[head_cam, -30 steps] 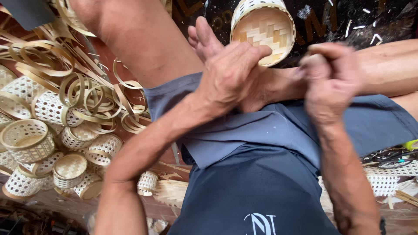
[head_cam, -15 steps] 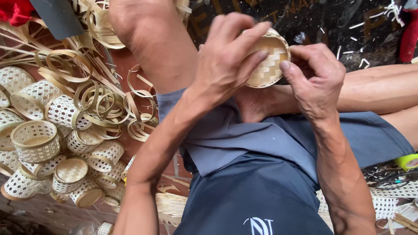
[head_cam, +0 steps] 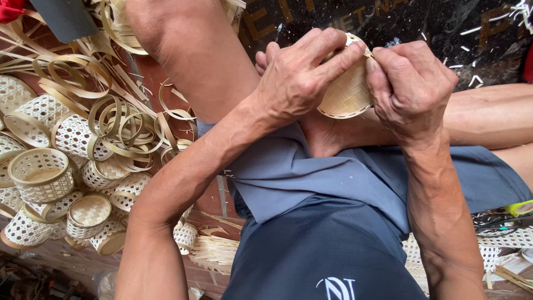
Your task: The person sits on the floor weaving and assembling small woven bamboo baskets. They fit a woven cane body onto a round wooden base, tuck and press the rim strips into place, use a gray plastic pipe as a form to shape and seat the basket walls, and work thin bamboo strips around the rim by hand.
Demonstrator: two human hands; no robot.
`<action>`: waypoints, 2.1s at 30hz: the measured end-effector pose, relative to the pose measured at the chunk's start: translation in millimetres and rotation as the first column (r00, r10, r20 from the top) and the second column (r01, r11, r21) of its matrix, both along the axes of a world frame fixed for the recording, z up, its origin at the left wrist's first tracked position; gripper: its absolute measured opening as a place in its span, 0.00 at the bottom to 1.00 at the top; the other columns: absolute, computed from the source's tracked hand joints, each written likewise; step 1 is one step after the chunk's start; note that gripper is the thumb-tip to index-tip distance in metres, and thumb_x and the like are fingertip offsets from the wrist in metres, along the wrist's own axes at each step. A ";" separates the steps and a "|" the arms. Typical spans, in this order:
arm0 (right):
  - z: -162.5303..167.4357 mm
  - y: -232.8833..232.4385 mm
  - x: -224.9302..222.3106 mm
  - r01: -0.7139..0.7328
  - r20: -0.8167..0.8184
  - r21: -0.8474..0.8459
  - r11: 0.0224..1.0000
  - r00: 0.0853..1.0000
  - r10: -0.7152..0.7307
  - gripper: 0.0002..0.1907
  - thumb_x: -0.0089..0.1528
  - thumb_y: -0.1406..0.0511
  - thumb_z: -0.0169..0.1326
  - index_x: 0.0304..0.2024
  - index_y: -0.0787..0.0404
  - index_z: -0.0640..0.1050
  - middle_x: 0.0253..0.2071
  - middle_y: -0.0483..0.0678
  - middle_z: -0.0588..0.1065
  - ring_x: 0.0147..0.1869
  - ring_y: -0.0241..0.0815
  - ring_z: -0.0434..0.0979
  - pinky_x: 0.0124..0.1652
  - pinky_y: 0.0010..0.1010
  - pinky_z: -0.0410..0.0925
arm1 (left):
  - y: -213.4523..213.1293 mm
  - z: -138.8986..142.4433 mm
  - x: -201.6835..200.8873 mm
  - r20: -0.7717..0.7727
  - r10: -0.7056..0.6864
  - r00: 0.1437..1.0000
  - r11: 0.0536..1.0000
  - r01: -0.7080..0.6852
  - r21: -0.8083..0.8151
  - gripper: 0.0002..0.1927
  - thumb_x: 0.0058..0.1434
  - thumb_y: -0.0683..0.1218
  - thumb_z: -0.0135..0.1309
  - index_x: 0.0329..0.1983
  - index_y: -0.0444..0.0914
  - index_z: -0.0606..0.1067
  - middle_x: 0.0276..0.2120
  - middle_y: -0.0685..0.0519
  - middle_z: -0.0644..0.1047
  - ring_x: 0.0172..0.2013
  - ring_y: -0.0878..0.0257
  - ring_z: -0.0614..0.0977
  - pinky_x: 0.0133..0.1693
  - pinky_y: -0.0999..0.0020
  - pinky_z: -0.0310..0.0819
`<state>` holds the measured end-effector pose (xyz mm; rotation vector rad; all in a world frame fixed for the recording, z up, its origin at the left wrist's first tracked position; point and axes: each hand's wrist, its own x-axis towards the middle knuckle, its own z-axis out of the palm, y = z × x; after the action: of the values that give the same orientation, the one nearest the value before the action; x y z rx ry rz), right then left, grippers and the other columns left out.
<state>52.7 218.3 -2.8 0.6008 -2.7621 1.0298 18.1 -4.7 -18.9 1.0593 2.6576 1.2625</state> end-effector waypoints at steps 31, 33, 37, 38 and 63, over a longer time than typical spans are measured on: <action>-7.9 26.0 2.5 0.465 0.733 -0.587 0.663 0.652 0.192 0.07 0.71 0.72 0.58 0.50 0.68 0.78 0.44 0.44 0.77 0.42 0.30 0.78 0.43 0.21 0.74 | 2.2 -0.8 -5.1 -0.158 -0.076 0.985 0.996 0.067 -0.059 0.23 0.62 0.43 0.53 0.62 0.36 0.73 0.41 0.52 0.71 0.39 0.59 0.78 0.35 0.63 0.74; -10.4 25.6 8.4 0.450 0.727 -0.556 0.698 0.671 0.147 0.07 0.71 0.71 0.60 0.49 0.69 0.79 0.43 0.44 0.76 0.41 0.30 0.77 0.42 0.21 0.72 | 2.6 -6.4 -3.5 -0.147 -0.059 0.987 0.998 0.055 -0.033 0.22 0.63 0.42 0.53 0.62 0.35 0.72 0.41 0.52 0.71 0.40 0.59 0.78 0.37 0.63 0.75; -13.3 31.9 15.8 0.313 0.637 -0.473 0.823 0.767 0.075 0.06 0.73 0.70 0.61 0.47 0.70 0.80 0.41 0.46 0.76 0.42 0.30 0.75 0.42 0.20 0.69 | 6.0 -16.6 -3.6 -0.101 -0.045 0.994 0.999 0.042 -0.031 0.17 0.64 0.42 0.55 0.55 0.36 0.73 0.38 0.52 0.71 0.38 0.58 0.79 0.37 0.62 0.76; -13.9 32.9 16.7 0.299 0.625 -0.447 0.843 0.779 0.056 0.05 0.72 0.71 0.61 0.46 0.70 0.80 0.41 0.46 0.76 0.42 0.31 0.74 0.42 0.20 0.69 | 7.1 -17.1 -3.4 -0.082 -0.038 0.996 0.999 0.035 -0.035 0.15 0.64 0.43 0.56 0.53 0.36 0.73 0.36 0.52 0.70 0.38 0.58 0.79 0.37 0.62 0.76; -11.3 21.2 5.7 -0.006 0.141 -0.156 0.988 0.990 0.029 0.06 0.69 0.75 0.61 0.47 0.68 0.79 0.41 0.54 0.76 0.42 0.50 0.78 0.40 0.34 0.72 | 15.5 -21.0 -19.6 -0.114 -0.117 0.987 0.992 0.111 -0.061 0.06 0.63 0.44 0.55 0.41 0.38 0.73 0.35 0.52 0.70 0.36 0.58 0.79 0.32 0.62 0.75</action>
<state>58.4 239.5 -14.1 0.5503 -2.7643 1.3267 -1.5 10.8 -39.9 1.2957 2.6522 1.1350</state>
